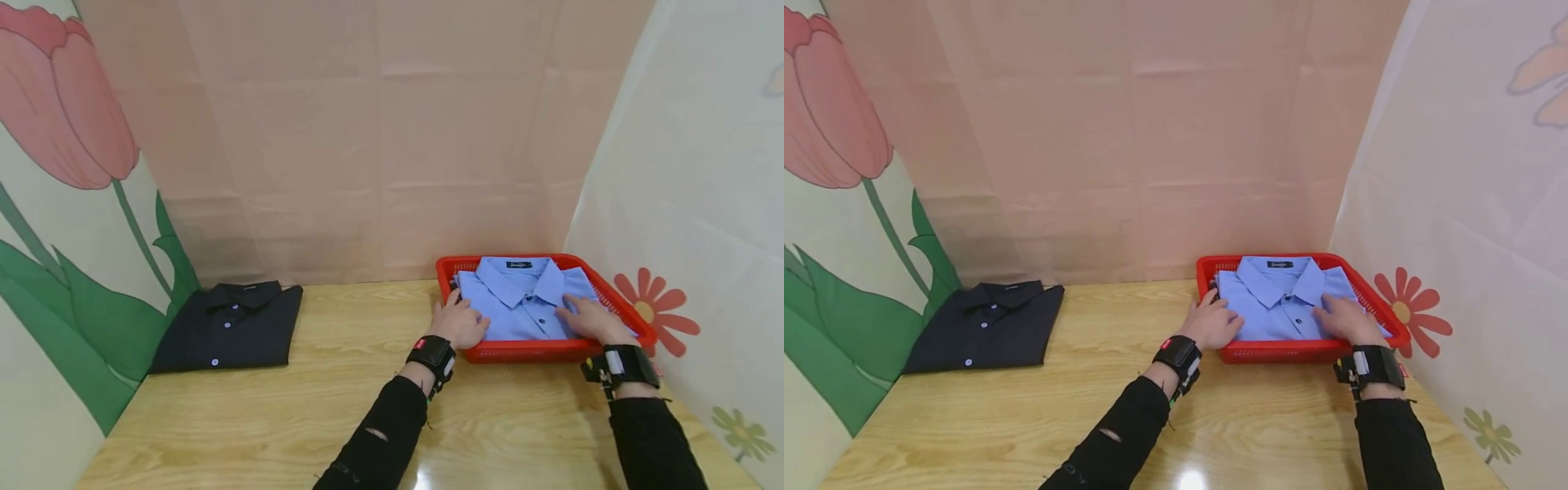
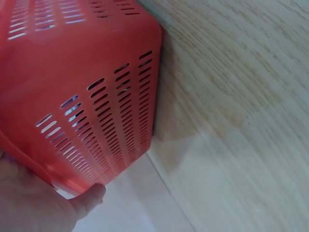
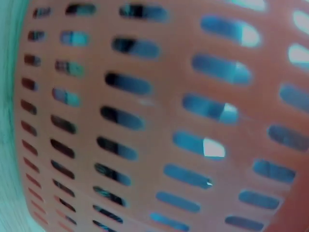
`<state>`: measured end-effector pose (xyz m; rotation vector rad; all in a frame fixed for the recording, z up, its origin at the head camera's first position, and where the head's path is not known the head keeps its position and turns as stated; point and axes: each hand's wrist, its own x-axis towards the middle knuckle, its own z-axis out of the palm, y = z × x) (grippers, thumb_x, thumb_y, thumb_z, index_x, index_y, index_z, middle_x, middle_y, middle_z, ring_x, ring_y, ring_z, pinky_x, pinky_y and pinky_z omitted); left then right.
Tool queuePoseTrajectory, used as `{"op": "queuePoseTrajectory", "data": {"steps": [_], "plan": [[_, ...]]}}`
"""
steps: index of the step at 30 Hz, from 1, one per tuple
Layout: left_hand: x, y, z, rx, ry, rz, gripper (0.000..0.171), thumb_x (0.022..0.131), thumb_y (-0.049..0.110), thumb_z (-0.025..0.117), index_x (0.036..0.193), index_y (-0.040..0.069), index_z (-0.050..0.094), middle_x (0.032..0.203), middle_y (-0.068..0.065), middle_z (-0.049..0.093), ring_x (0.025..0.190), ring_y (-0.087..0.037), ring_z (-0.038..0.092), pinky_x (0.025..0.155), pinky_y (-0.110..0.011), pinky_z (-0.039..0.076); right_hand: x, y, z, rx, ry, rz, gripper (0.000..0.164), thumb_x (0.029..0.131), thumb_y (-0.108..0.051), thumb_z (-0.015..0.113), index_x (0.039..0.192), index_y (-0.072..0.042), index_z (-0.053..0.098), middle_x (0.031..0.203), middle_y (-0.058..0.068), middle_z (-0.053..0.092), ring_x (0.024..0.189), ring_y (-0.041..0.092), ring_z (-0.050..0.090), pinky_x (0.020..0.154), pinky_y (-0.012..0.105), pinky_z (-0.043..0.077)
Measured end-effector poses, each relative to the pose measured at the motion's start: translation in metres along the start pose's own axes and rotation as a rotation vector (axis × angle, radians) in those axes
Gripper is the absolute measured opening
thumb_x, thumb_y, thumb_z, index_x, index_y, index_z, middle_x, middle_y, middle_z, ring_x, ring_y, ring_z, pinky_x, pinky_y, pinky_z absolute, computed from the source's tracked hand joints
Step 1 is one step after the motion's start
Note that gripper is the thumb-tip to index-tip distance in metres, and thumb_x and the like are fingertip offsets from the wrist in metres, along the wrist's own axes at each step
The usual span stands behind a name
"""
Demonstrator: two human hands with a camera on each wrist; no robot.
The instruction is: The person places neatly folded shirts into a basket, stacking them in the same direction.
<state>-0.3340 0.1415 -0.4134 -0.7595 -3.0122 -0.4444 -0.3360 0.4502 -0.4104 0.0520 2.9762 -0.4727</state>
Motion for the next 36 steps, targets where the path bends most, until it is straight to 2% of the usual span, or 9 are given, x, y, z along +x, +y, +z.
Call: {"op": "queuePoseTrajectory", "data": {"steps": [6, 12, 15, 19, 28, 36], "plan": [[0.001, -0.005, 0.004, -0.047, 0.023, 0.035, 0.045, 0.104, 0.049, 0.032, 0.135, 0.033, 0.06, 0.151, 0.005, 0.045, 0.149, -0.019, 0.022, 0.112, -0.048, 0.037, 0.0, -0.004, 0.006, 0.007, 0.148, 0.014, 0.069, 0.099, -0.039, 0.05, 0.147, 0.007, 0.032, 0.142, 0.039, 0.036, 0.129, 0.06, 0.028, 0.103, 0.077, 0.022], [-0.001, -0.009, 0.01, -0.087, 0.095, 0.074, 0.05, 0.104, 0.051, 0.028, 0.139, 0.03, 0.057, 0.156, -0.002, 0.039, 0.151, -0.022, 0.018, 0.115, -0.048, 0.034, -0.006, -0.014, 0.014, 0.061, 0.217, -0.012, 0.069, 0.101, -0.046, 0.046, 0.145, 0.007, 0.038, 0.139, 0.037, 0.041, 0.124, 0.057, 0.036, 0.099, 0.073, 0.033], [-0.006, -0.013, 0.013, -0.113, 0.141, 0.095, 0.053, 0.104, 0.053, 0.026, 0.142, 0.028, 0.053, 0.158, -0.006, 0.034, 0.152, -0.023, 0.015, 0.116, -0.049, 0.032, -0.009, -0.024, 0.017, 0.08, 0.246, -0.051, 0.066, 0.101, -0.044, 0.047, 0.144, 0.005, 0.041, 0.139, 0.036, 0.044, 0.124, 0.055, 0.039, 0.099, 0.072, 0.035], [-0.014, -0.02, 0.014, -0.113, 0.182, 0.128, 0.057, 0.104, 0.054, 0.024, 0.146, 0.025, 0.048, 0.159, -0.007, 0.032, 0.152, -0.026, 0.016, 0.117, -0.048, 0.032, -0.013, -0.035, 0.019, 0.089, 0.255, -0.062, 0.061, 0.101, -0.039, 0.049, 0.145, 0.003, 0.042, 0.139, 0.035, 0.045, 0.126, 0.055, 0.04, 0.099, 0.072, 0.034], [-0.026, -0.033, 0.016, -0.109, 0.16, 0.11, 0.063, 0.102, 0.059, 0.022, 0.154, 0.026, 0.032, 0.164, -0.002, 0.022, 0.153, -0.024, 0.013, 0.118, -0.048, 0.029, -0.017, -0.04, 0.02, 0.092, 0.259, -0.022, 0.063, 0.101, -0.044, 0.049, 0.145, 0.0, 0.043, 0.139, 0.034, 0.046, 0.125, 0.054, 0.041, 0.097, 0.073, 0.035], [-0.033, -0.041, 0.016, -0.162, 0.152, 0.107, 0.075, 0.096, 0.071, 0.018, 0.158, 0.029, 0.019, 0.166, -0.004, 0.011, 0.153, -0.026, 0.009, 0.119, -0.05, 0.027, -0.023, -0.051, 0.022, 0.07, 0.309, -0.036, 0.079, 0.095, -0.065, 0.043, 0.147, -0.006, 0.044, 0.138, 0.031, 0.05, 0.123, 0.053, 0.044, 0.092, 0.071, 0.04]]}}
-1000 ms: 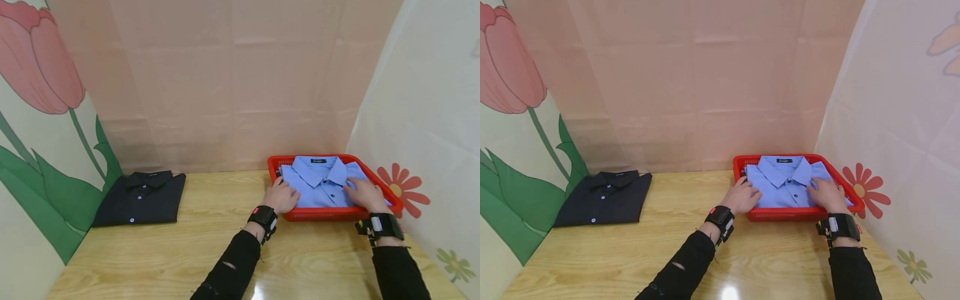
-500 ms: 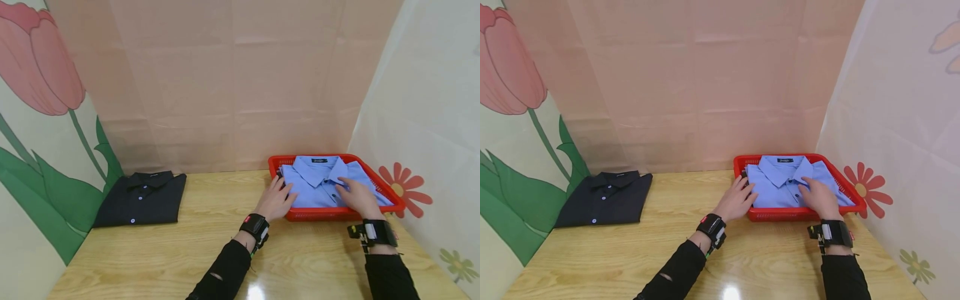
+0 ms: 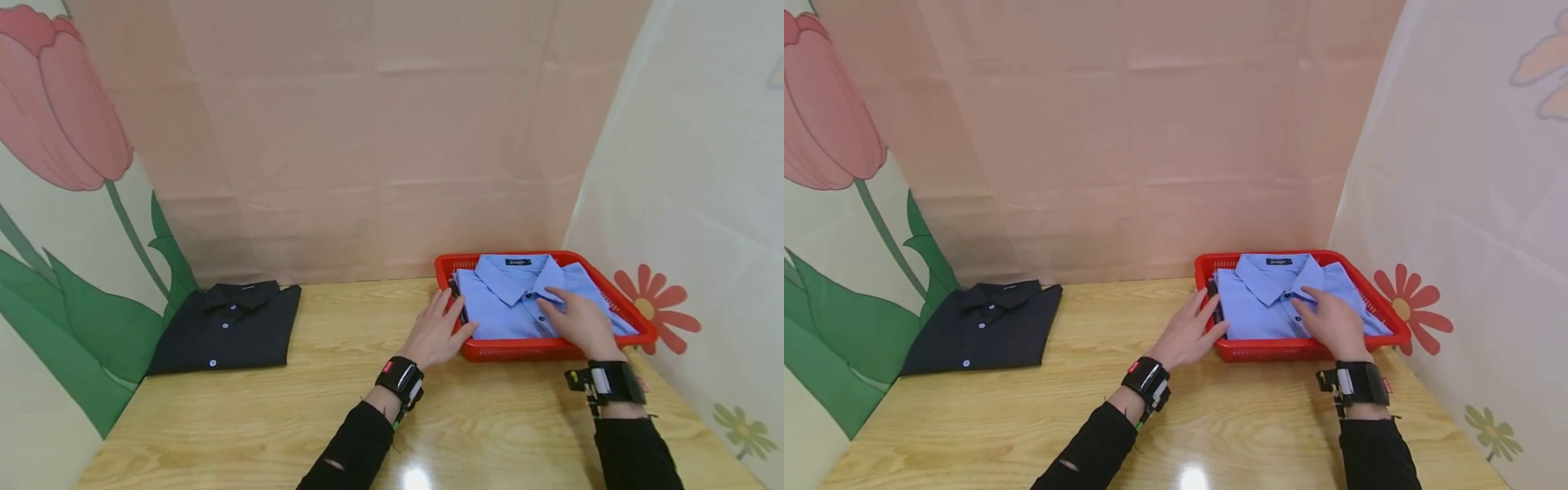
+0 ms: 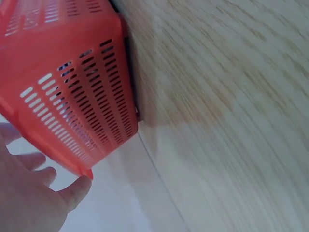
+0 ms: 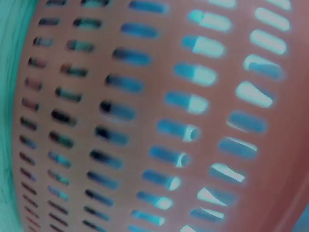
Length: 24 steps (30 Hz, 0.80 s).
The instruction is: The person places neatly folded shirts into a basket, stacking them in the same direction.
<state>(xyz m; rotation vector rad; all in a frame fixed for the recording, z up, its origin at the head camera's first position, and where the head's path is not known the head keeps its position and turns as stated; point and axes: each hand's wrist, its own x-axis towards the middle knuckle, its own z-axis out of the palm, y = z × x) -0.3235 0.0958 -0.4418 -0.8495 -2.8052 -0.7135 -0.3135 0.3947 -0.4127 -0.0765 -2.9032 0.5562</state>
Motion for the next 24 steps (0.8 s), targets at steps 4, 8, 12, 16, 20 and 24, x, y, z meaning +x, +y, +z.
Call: {"op": "queuePoseTrajectory", "data": {"steps": [4, 8, 12, 16, 20, 24], "plan": [[-0.008, -0.004, -0.006, -0.018, 0.009, -0.003, 0.075, 0.095, 0.073, 0.019, 0.158, 0.032, 0.013, 0.166, -0.007, 0.008, 0.153, -0.029, 0.009, 0.118, -0.054, 0.026, -0.003, -0.01, -0.001, -0.017, 0.0, -0.037, 0.086, 0.091, -0.071, 0.041, 0.147, -0.006, 0.044, 0.139, 0.03, 0.05, 0.123, 0.053, 0.045, 0.095, 0.072, 0.038], [-0.018, -0.011, -0.016, 0.004, -0.002, -0.001, 0.072, 0.097, 0.07, 0.021, 0.158, 0.035, 0.005, 0.166, -0.007, 0.006, 0.153, -0.03, 0.005, 0.119, -0.056, 0.02, -0.005, -0.021, -0.002, -0.032, -0.015, -0.061, 0.091, 0.09, -0.075, 0.039, 0.149, -0.006, 0.041, 0.142, 0.03, 0.047, 0.126, 0.053, 0.043, 0.099, 0.073, 0.034], [-0.03, -0.019, -0.025, 0.047, -0.008, -0.007, 0.073, 0.098, 0.067, 0.022, 0.159, 0.031, 0.003, 0.166, -0.008, 0.006, 0.153, -0.03, 0.003, 0.119, -0.058, 0.018, -0.005, -0.028, -0.001, -0.025, -0.031, -0.069, 0.092, 0.09, -0.075, 0.036, 0.151, -0.007, 0.036, 0.146, 0.029, 0.043, 0.129, 0.053, 0.041, 0.101, 0.074, 0.032], [-0.042, -0.029, -0.034, 0.091, -0.001, -0.023, 0.075, 0.098, 0.067, 0.022, 0.159, 0.026, 0.006, 0.166, -0.01, 0.006, 0.153, -0.03, 0.002, 0.119, -0.058, 0.018, -0.006, -0.033, 0.002, -0.018, -0.021, -0.071, 0.09, 0.091, -0.075, 0.034, 0.151, -0.007, 0.037, 0.146, 0.028, 0.044, 0.13, 0.051, 0.042, 0.101, 0.072, 0.033], [-0.053, -0.041, -0.046, 0.108, 0.039, -0.021, 0.072, 0.1, 0.063, 0.026, 0.159, 0.026, 0.009, 0.165, -0.013, 0.012, 0.153, -0.032, 0.003, 0.119, -0.058, 0.019, -0.007, -0.036, 0.005, -0.01, 0.003, -0.068, 0.088, 0.092, -0.073, 0.034, 0.149, -0.007, 0.04, 0.145, 0.027, 0.046, 0.129, 0.051, 0.043, 0.099, 0.072, 0.035], [-0.066, -0.053, -0.057, 0.105, 0.084, -0.016, 0.069, 0.102, 0.058, 0.032, 0.159, 0.024, 0.012, 0.163, -0.016, 0.017, 0.152, -0.034, 0.006, 0.118, -0.06, 0.019, -0.009, -0.04, 0.007, 0.002, 0.036, -0.076, 0.085, 0.092, -0.072, 0.035, 0.147, -0.008, 0.044, 0.143, 0.026, 0.049, 0.128, 0.05, 0.045, 0.098, 0.071, 0.037]]}}
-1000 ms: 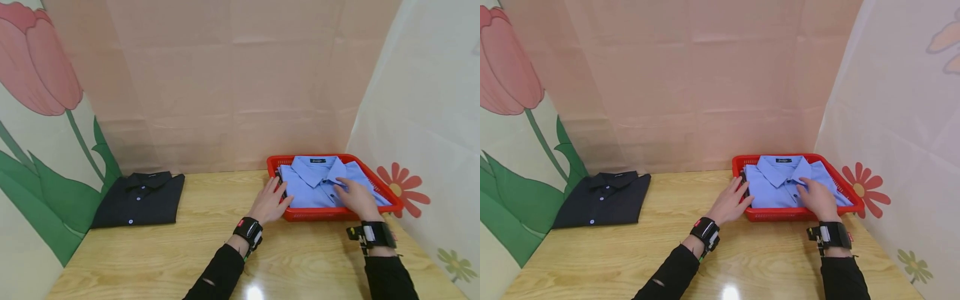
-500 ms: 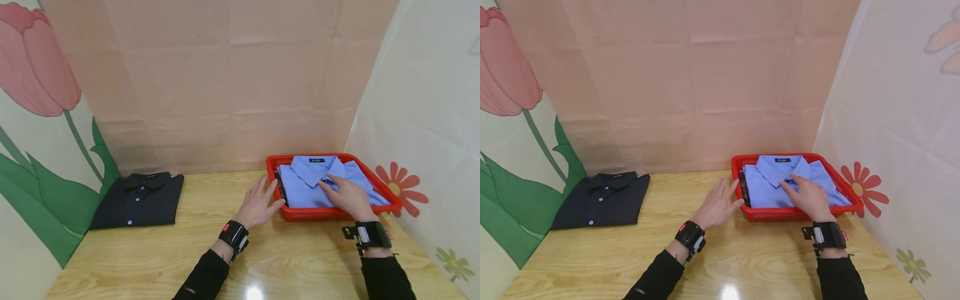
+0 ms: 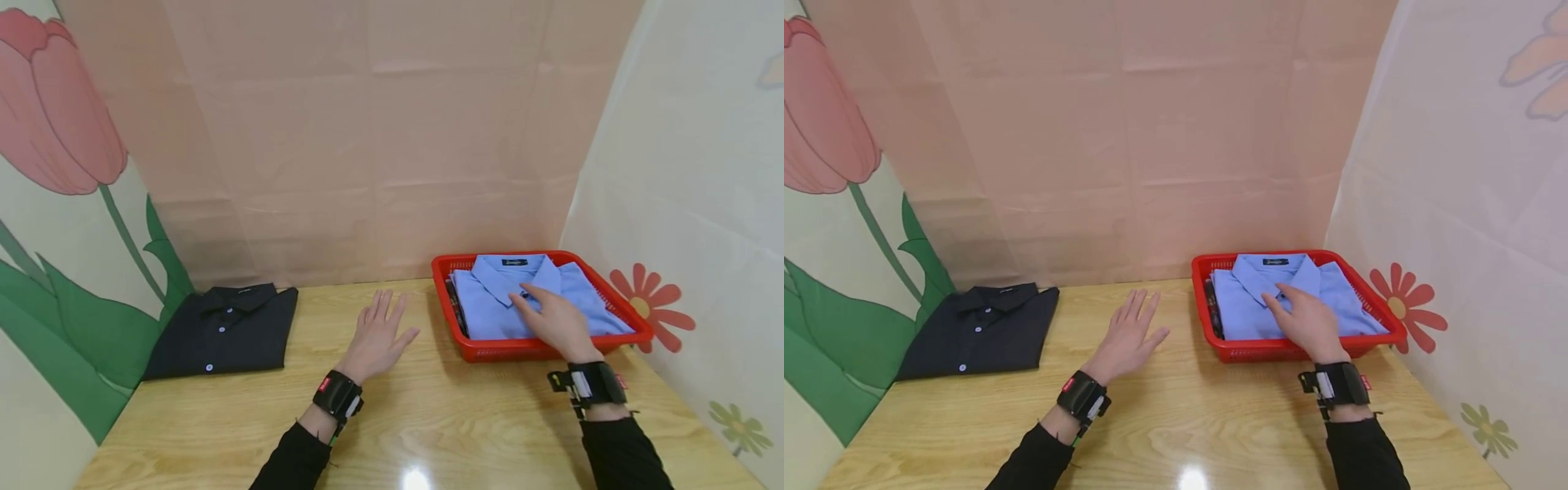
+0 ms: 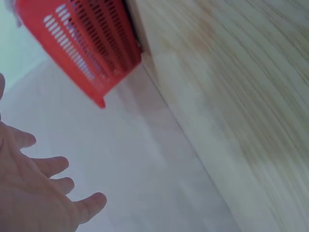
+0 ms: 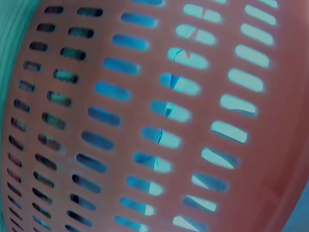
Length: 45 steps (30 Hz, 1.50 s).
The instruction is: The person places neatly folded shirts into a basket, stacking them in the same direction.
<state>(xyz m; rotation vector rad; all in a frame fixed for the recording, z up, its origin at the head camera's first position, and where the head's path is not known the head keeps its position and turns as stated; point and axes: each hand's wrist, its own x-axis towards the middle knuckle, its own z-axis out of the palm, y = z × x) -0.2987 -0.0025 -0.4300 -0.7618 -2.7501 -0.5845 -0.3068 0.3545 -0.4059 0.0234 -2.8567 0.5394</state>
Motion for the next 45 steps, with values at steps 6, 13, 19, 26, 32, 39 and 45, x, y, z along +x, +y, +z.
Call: {"op": "queuePoseTrajectory", "data": {"steps": [6, 13, 19, 26, 32, 39, 45], "plan": [[-0.021, -0.02, -0.006, 0.012, -0.01, -0.014, 0.069, 0.103, 0.055, 0.031, 0.159, 0.024, 0.006, 0.165, -0.014, 0.011, 0.153, -0.029, 0.001, 0.119, -0.057, 0.017, -0.002, -0.006, 0.007, 0.024, 0.013, -0.012, 0.083, 0.092, -0.072, 0.036, 0.146, -0.01, 0.047, 0.142, 0.026, 0.051, 0.126, 0.049, 0.048, 0.096, 0.07, 0.04], [-0.037, -0.034, -0.009, 0.057, 0.017, -0.019, 0.065, 0.104, 0.053, 0.031, 0.159, 0.025, 0.011, 0.163, -0.009, 0.022, 0.152, -0.031, 0.011, 0.118, -0.059, 0.019, -0.005, -0.019, 0.016, 0.03, 0.0, -0.026, 0.082, 0.092, -0.073, 0.035, 0.146, -0.011, 0.048, 0.141, 0.024, 0.053, 0.126, 0.047, 0.05, 0.095, 0.069, 0.042], [-0.047, -0.039, -0.019, 0.11, 0.096, 0.021, 0.058, 0.105, 0.048, 0.034, 0.155, 0.019, 0.032, 0.153, -0.009, 0.043, 0.147, -0.031, 0.029, 0.116, -0.057, 0.027, -0.009, -0.027, 0.021, 0.034, 0.014, -0.053, 0.078, 0.094, -0.069, 0.038, 0.143, -0.011, 0.051, 0.138, 0.021, 0.057, 0.122, 0.043, 0.055, 0.095, 0.065, 0.045], [-0.059, -0.057, -0.036, 0.113, 0.182, -0.007, 0.052, 0.104, 0.044, 0.043, 0.148, 0.017, 0.045, 0.139, -0.007, 0.059, 0.136, -0.032, 0.047, 0.112, -0.055, 0.034, -0.014, -0.046, 0.024, 0.065, 0.052, -0.11, 0.064, 0.097, -0.059, 0.046, 0.137, -0.01, 0.058, 0.134, 0.02, 0.06, 0.117, 0.041, 0.059, 0.092, 0.062, 0.049], [-0.067, -0.076, -0.049, 0.08, 0.206, -0.018, 0.048, 0.102, 0.039, 0.049, 0.142, 0.012, 0.053, 0.13, -0.011, 0.065, 0.127, -0.035, 0.055, 0.108, -0.053, 0.039, -0.011, -0.064, 0.023, 0.087, 0.033, -0.172, 0.053, 0.099, -0.047, 0.053, 0.137, -0.01, 0.058, 0.134, 0.018, 0.06, 0.12, 0.039, 0.058, 0.095, 0.061, 0.048], [-0.079, -0.1, -0.053, 0.156, 0.219, -0.016, 0.042, 0.1, 0.034, 0.057, 0.134, 0.01, 0.061, 0.121, -0.011, 0.07, 0.113, -0.031, 0.064, 0.1, -0.05, 0.047, -0.011, -0.076, 0.029, 0.097, 0.026, -0.231, 0.047, 0.099, -0.039, 0.056, 0.135, -0.009, 0.06, 0.132, 0.015, 0.063, 0.12, 0.036, 0.059, 0.098, 0.059, 0.047], [-0.089, -0.119, -0.061, 0.134, 0.184, -0.101, 0.041, 0.097, 0.03, 0.062, 0.131, 0.007, 0.063, 0.122, -0.014, 0.068, 0.113, -0.032, 0.064, 0.097, -0.05, 0.049, -0.014, -0.085, 0.033, 0.084, 0.058, -0.295, 0.043, 0.097, -0.034, 0.06, 0.131, -0.007, 0.063, 0.126, 0.014, 0.067, 0.115, 0.034, 0.063, 0.095, 0.056, 0.05]]}}
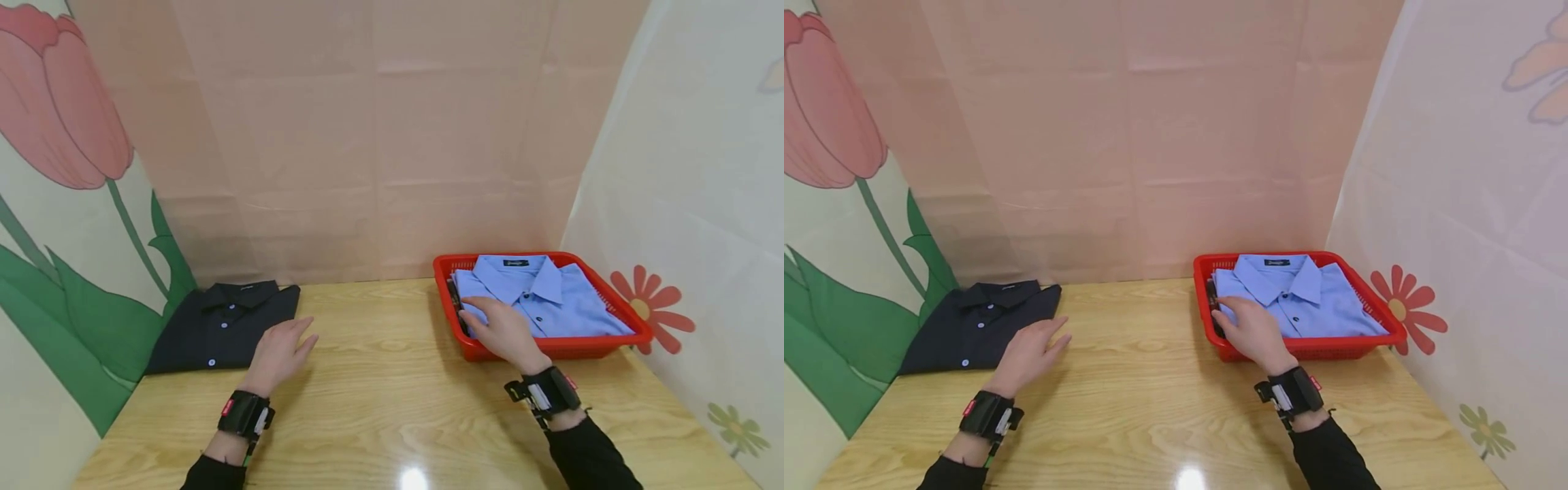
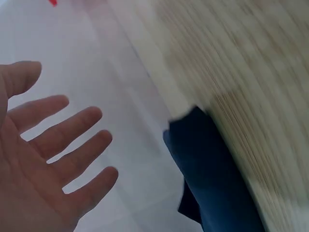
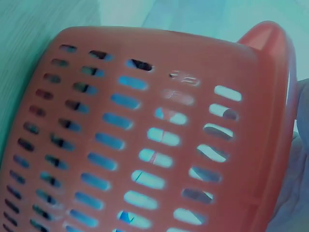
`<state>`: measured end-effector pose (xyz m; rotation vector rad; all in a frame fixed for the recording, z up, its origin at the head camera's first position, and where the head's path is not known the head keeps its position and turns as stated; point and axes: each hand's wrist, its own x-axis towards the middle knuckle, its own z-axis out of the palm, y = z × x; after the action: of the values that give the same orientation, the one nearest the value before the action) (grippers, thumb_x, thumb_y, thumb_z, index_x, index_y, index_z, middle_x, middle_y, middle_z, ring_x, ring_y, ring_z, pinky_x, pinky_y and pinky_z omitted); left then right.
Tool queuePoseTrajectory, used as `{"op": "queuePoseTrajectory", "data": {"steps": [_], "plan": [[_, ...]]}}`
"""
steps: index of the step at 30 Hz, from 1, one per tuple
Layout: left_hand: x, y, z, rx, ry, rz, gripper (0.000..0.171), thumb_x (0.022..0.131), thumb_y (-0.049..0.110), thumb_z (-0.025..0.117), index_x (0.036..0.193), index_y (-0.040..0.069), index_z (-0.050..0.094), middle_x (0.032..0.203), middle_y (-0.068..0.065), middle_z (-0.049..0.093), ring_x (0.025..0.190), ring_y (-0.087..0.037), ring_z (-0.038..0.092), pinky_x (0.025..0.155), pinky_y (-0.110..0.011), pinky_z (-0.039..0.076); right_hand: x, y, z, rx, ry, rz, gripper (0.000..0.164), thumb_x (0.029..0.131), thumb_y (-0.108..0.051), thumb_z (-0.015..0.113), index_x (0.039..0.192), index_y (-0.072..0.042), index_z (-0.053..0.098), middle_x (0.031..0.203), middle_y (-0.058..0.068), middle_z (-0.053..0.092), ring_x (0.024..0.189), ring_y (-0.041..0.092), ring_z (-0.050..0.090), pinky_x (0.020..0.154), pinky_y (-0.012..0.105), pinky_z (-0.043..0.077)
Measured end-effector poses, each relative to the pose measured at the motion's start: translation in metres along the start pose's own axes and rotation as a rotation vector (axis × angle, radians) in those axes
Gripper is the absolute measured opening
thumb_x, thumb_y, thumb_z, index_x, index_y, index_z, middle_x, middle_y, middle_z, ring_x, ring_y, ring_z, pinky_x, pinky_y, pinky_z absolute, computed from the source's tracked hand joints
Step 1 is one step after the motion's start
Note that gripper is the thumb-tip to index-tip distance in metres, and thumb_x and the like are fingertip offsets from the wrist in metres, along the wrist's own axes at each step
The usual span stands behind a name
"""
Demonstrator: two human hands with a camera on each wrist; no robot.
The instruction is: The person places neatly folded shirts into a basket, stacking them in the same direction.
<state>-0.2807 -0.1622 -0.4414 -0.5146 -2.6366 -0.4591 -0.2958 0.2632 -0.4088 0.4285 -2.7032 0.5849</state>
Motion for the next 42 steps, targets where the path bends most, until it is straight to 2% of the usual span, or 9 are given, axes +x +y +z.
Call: {"op": "queuePoseTrajectory", "data": {"steps": [5, 10, 13, 16, 20, 23, 28, 35, 42], "plan": [[-0.003, -0.02, -0.006, -0.032, -0.091, -0.1, 0.044, 0.098, 0.031, 0.06, 0.134, 0.005, 0.06, 0.124, -0.017, 0.066, 0.113, -0.035, 0.063, 0.095, -0.053, 0.05, 0.004, -0.013, 0.005, -0.001, 0.007, -0.016, 0.04, 0.097, -0.034, 0.061, 0.128, -0.009, 0.065, 0.125, 0.012, 0.067, 0.114, 0.032, 0.063, 0.095, 0.054, 0.05], [-0.008, -0.039, -0.007, -0.046, -0.179, -0.201, 0.046, 0.099, 0.031, 0.057, 0.136, 0.003, 0.057, 0.128, -0.021, 0.063, 0.115, -0.04, 0.061, 0.094, -0.057, 0.048, 0.007, -0.027, 0.014, -0.05, 0.043, -0.093, 0.035, 0.095, -0.032, 0.064, 0.121, -0.009, 0.069, 0.12, 0.01, 0.07, 0.109, 0.03, 0.065, 0.093, 0.051, 0.052], [-0.01, -0.048, -0.006, -0.029, -0.233, -0.256, 0.047, 0.098, 0.03, 0.059, 0.136, 0.003, 0.057, 0.131, -0.024, 0.06, 0.119, -0.043, 0.057, 0.096, -0.059, 0.046, 0.007, -0.036, 0.021, -0.065, 0.031, -0.121, 0.036, 0.094, -0.033, 0.065, 0.12, -0.008, 0.07, 0.12, 0.011, 0.069, 0.11, 0.03, 0.065, 0.095, 0.05, 0.052], [-0.013, -0.053, -0.005, 0.003, -0.307, -0.297, 0.055, 0.094, 0.035, 0.063, 0.138, 0.002, 0.054, 0.136, -0.029, 0.053, 0.125, -0.047, 0.05, 0.1, -0.064, 0.041, 0.008, -0.045, 0.027, -0.062, 0.003, -0.129, 0.036, 0.094, -0.033, 0.066, 0.12, -0.008, 0.07, 0.122, 0.012, 0.068, 0.114, 0.031, 0.063, 0.098, 0.051, 0.05], [-0.015, -0.058, -0.006, 0.025, -0.417, -0.337, 0.079, 0.084, 0.046, 0.072, 0.143, 0.0, 0.047, 0.144, -0.035, 0.04, 0.133, -0.052, 0.037, 0.104, -0.068, 0.032, 0.01, -0.057, 0.035, -0.068, -0.017, -0.17, 0.034, 0.093, -0.033, 0.067, 0.117, -0.01, 0.071, 0.12, 0.01, 0.07, 0.118, 0.03, 0.061, 0.102, 0.052, 0.047], [-0.015, -0.06, -0.006, 0.022, -0.465, -0.345, 0.075, 0.084, 0.036, 0.073, 0.144, 0.0, 0.045, 0.146, -0.036, 0.037, 0.136, -0.053, 0.033, 0.106, -0.069, 0.029, 0.011, -0.069, 0.042, -0.068, -0.029, -0.234, 0.032, 0.093, -0.032, 0.067, 0.114, -0.009, 0.073, 0.116, 0.009, 0.071, 0.118, 0.03, 0.061, 0.104, 0.051, 0.046], [-0.013, -0.062, -0.005, 0.044, -0.465, -0.332, 0.046, 0.092, 0.011, 0.06, 0.137, 0.002, 0.056, 0.143, -0.034, 0.043, 0.133, -0.05, 0.04, 0.105, -0.065, 0.035, 0.013, -0.097, 0.064, -0.041, -0.092, -0.305, 0.03, 0.091, -0.031, 0.069, 0.113, -0.009, 0.073, 0.114, 0.008, 0.072, 0.116, 0.028, 0.063, 0.101, 0.047, 0.049], [-0.012, -0.065, 0.001, 0.035, -0.423, -0.335, 0.035, 0.098, 0.01, 0.053, 0.131, 0.006, 0.063, 0.131, -0.024, 0.058, 0.123, -0.045, 0.053, 0.099, -0.061, 0.042, 0.017, -0.136, 0.106, 0.0, -0.256, -0.329, 0.03, 0.095, -0.03, 0.065, 0.114, -0.009, 0.073, 0.112, 0.004, 0.073, 0.104, 0.02, 0.068, 0.09, 0.038, 0.055], [-0.009, -0.056, -0.006, -0.021, -0.417, -0.324, 0.034, 0.098, 0.014, 0.054, 0.131, 0.011, 0.064, 0.13, -0.017, 0.062, 0.122, -0.04, 0.056, 0.098, -0.06, 0.044, 0.029, -0.158, 0.136, 0.025, -0.366, -0.288, 0.029, 0.097, -0.029, 0.061, 0.115, -0.011, 0.073, 0.112, 0.002, 0.074, 0.098, 0.015, 0.069, 0.084, 0.033, 0.056]]}}
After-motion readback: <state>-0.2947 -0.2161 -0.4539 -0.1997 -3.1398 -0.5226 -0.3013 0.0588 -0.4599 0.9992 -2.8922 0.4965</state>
